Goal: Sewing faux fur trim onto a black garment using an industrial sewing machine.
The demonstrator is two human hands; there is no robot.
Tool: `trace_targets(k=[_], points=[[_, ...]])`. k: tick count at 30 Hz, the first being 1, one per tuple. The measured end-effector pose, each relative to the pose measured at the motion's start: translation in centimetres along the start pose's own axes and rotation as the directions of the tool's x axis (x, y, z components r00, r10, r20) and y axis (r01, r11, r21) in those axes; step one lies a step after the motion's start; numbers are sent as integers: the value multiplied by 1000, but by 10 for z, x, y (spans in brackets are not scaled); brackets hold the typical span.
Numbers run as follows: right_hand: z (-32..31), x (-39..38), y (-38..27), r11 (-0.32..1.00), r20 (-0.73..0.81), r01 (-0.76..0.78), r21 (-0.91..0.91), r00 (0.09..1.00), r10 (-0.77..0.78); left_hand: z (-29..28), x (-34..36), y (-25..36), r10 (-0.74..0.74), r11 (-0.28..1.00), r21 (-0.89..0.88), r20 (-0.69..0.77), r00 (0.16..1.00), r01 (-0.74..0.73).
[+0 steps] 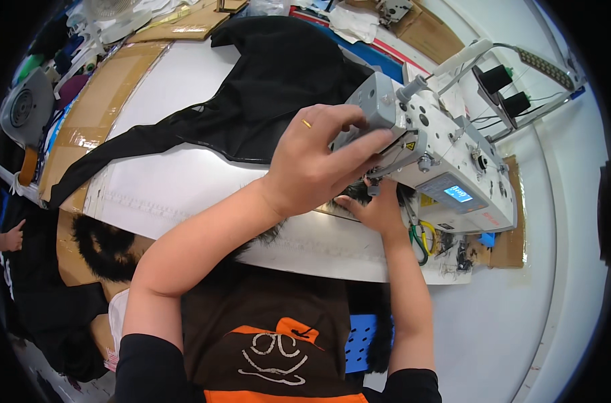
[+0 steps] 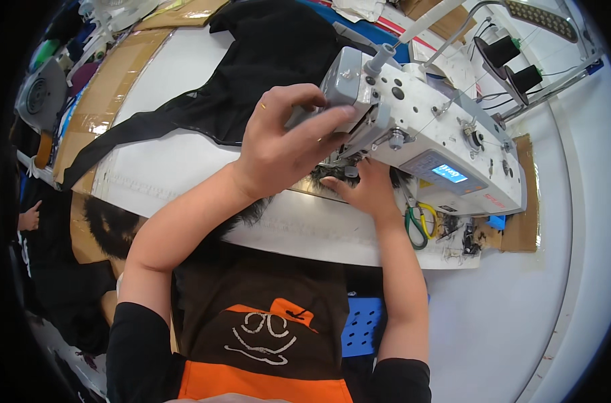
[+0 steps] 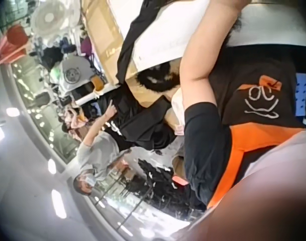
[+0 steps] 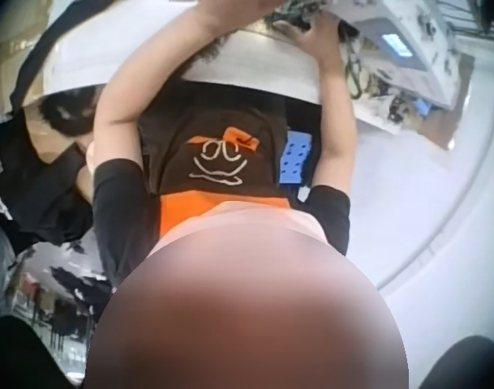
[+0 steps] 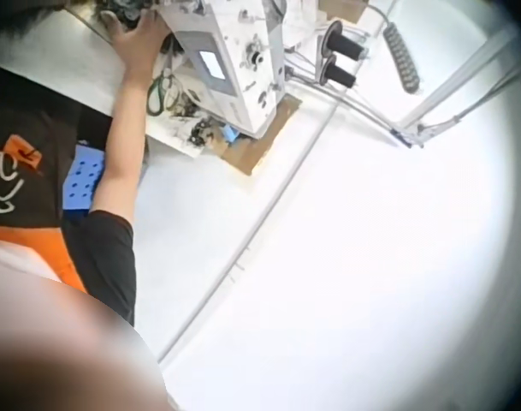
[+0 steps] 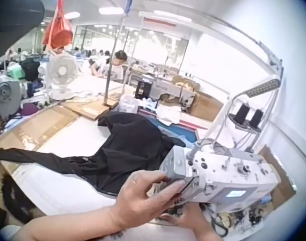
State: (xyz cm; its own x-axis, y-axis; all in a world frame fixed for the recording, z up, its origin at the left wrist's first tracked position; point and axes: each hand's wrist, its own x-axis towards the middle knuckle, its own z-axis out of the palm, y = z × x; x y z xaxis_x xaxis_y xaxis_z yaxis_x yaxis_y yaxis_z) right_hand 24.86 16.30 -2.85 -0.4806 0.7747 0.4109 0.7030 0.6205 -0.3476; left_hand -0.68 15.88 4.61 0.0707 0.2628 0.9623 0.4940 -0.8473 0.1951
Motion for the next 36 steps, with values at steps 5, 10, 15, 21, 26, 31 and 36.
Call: trace_targets(k=[5, 10, 15, 21, 26, 31, 36], points=[[-3, 1, -4, 997, 4, 33, -72, 999, -32, 7, 8, 0, 109, 993, 58, -22, 994, -107], [-4, -1, -4, 998, -41, 31, -49, 999, -33, -2, 10, 12, -10, 999, -38, 42, 999, 12], [-4, -9, -3, 970, -88, 55, -237, 993, -77, -45, 0, 33, -33, 940, -320, 257, 966, 117], [4, -26, -43, 983, -236, -25, -184, 971, -19, -70, -32, 42, 57, 890, -395, 591, 805, 226], [-5, -17, -131, 367, 136, -341, 865, 865, 483, -78, -75, 17, -75, 934, -191, 723, 687, 303], [11, 24, -151, 111, 129, -215, 970, 847, 516, -71, -90, 17, -174, 919, -129, 717, 675, 373], [45, 33, -135, -175, 256, -187, 967, 740, 623, -72, -94, 14, -193, 905, -126, 729, 657, 406]])
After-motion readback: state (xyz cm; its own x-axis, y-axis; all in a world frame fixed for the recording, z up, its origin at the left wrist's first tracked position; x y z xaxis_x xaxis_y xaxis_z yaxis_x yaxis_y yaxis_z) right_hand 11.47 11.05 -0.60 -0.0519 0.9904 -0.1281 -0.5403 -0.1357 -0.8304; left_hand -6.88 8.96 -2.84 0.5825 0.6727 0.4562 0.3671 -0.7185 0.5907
